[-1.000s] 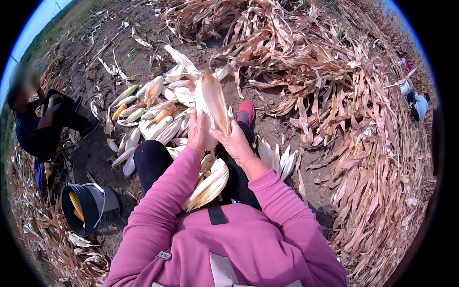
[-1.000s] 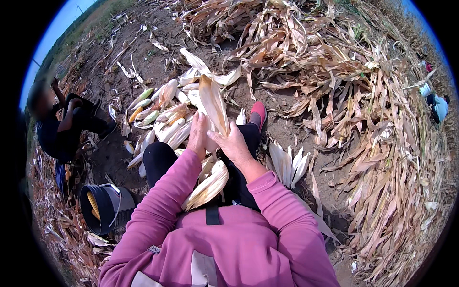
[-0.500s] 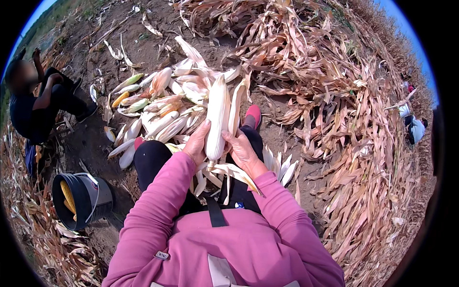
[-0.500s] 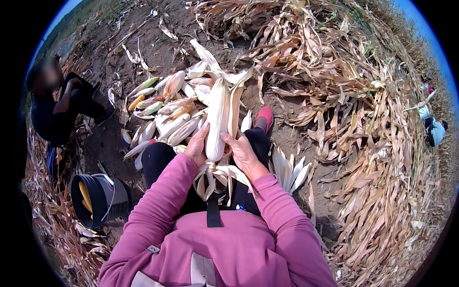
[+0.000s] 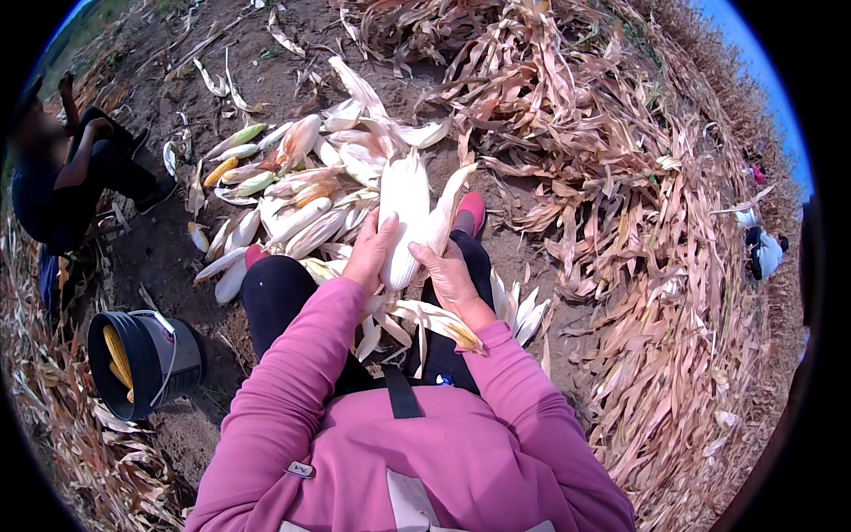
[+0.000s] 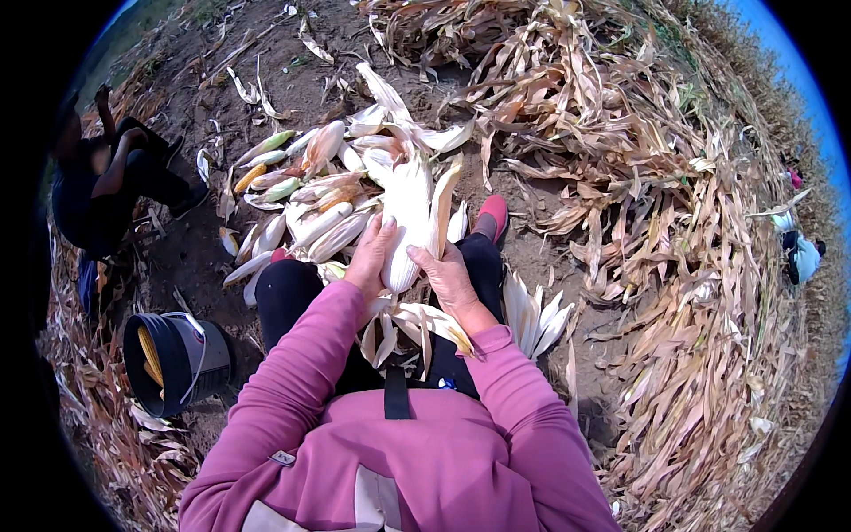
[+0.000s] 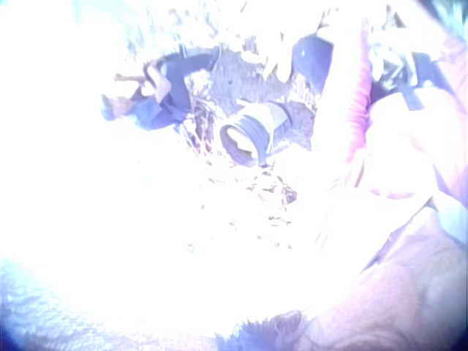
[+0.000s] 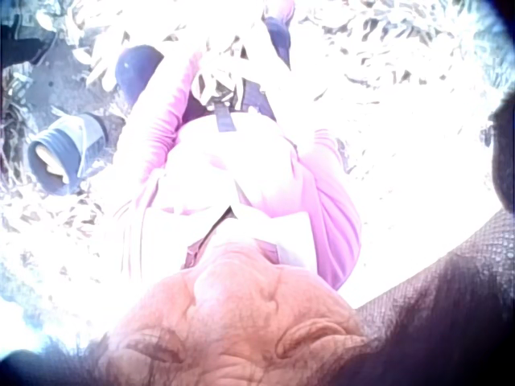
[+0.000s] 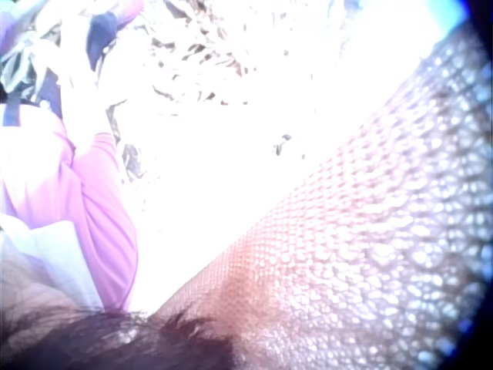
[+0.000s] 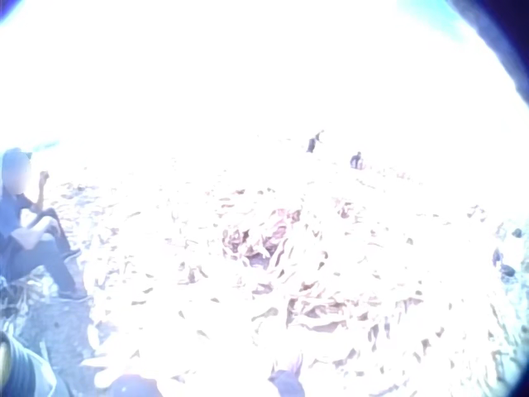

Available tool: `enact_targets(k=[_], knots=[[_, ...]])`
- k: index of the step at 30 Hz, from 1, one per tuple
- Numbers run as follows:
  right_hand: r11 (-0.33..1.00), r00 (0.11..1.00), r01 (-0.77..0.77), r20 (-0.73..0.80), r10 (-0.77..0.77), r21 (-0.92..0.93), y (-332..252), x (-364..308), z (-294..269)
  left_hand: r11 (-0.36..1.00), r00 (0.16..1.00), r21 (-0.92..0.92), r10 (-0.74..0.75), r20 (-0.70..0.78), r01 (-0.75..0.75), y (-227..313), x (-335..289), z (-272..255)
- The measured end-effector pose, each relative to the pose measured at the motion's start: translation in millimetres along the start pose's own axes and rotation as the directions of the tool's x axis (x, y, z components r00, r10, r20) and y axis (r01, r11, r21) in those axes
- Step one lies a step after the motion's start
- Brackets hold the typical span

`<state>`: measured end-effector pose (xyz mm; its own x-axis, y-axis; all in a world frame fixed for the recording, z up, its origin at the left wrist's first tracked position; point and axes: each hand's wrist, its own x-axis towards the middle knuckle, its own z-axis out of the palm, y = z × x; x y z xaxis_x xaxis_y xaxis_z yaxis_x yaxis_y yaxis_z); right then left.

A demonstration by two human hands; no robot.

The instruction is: The person sits on the ground in a field and shucks corn cobs by hand. They remove the husks from each cob and place the shucked corn into a nearby bucket.

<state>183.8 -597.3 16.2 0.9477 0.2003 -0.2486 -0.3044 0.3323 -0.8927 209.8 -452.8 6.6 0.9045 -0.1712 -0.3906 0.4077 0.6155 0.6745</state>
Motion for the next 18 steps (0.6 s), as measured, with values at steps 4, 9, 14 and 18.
enact_targets(k=[4, 9, 14, 18], knots=[[0.982, 0.997, -0.001, 0.082, -0.015, 0.187, -13, -5, -1, 0.972, 0.990, -0.188, -0.143, -0.010, 0.139, 10, 1, -1], [0.997, 0.988, -0.035, 0.153, 0.026, 0.062, -21, -10, 8, 0.998, 0.998, 0.011, -0.067, -0.023, 0.067, -7, 13, -12], [0.940, 0.977, -0.124, 0.128, 0.172, -0.318, -18, -7, 14, 0.981, 0.988, -0.128, -0.135, 0.079, 0.144, -6, 14, -8], [0.941, 0.956, 0.044, 0.288, 0.058, -0.336, -29, -22, 31, 0.952, 0.974, -0.220, -0.223, -0.030, 0.211, 6, -1, -10]])
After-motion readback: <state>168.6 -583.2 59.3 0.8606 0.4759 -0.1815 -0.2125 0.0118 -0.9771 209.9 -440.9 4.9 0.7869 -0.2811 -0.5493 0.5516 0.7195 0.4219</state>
